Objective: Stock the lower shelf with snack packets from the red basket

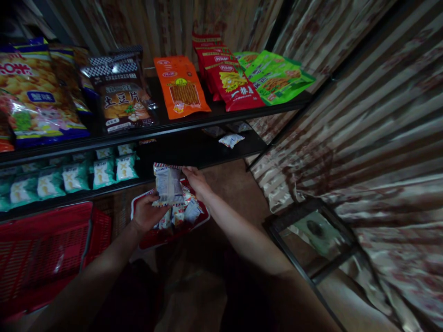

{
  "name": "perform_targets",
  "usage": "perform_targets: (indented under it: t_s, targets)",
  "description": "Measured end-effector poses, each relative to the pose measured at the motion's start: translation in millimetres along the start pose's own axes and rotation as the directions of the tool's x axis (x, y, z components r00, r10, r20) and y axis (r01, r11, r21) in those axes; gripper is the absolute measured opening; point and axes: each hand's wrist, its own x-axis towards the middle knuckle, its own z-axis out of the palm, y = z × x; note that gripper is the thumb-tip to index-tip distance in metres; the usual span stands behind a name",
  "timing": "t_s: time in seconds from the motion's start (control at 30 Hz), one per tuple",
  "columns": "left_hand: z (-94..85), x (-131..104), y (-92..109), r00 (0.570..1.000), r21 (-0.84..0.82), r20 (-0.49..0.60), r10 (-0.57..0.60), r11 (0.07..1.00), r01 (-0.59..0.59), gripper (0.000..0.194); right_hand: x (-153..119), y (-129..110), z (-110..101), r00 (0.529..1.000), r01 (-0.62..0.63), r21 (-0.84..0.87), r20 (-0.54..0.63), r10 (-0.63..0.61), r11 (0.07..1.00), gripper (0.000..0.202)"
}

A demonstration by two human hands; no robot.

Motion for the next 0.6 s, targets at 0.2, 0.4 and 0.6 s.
perform_targets:
  t_s: [0.2, 0.4, 0.6]
  targets:
    - [4.2, 3.5, 17.8, 0.993, -0.09, 0.006, 0.12, 0.989, -0.119, 0.045, -24.7, 8.6, 9.1, 0.954, -0.269, 0.148, 0.179, 0.242, 0.952, 0.027]
    - [9.6, 9.2, 12.8, 0.975, -0.041, 0.049, 0.218, 0.976, -0.216, 0.048, -25.7, 22.9, 12.6, 0.919, -0.364, 0.292, 0.264, 0.292, 0.884, 0.02]
    - [12.4, 9.5, 8.0, 0.971, -0.031, 0.129, 0.202, 0.979, -0.2, 0.06, -21.6, 26.2, 14.8, 0.937, -0.346, 0.382, 0.186, 0.295, 0.857, 0.021]
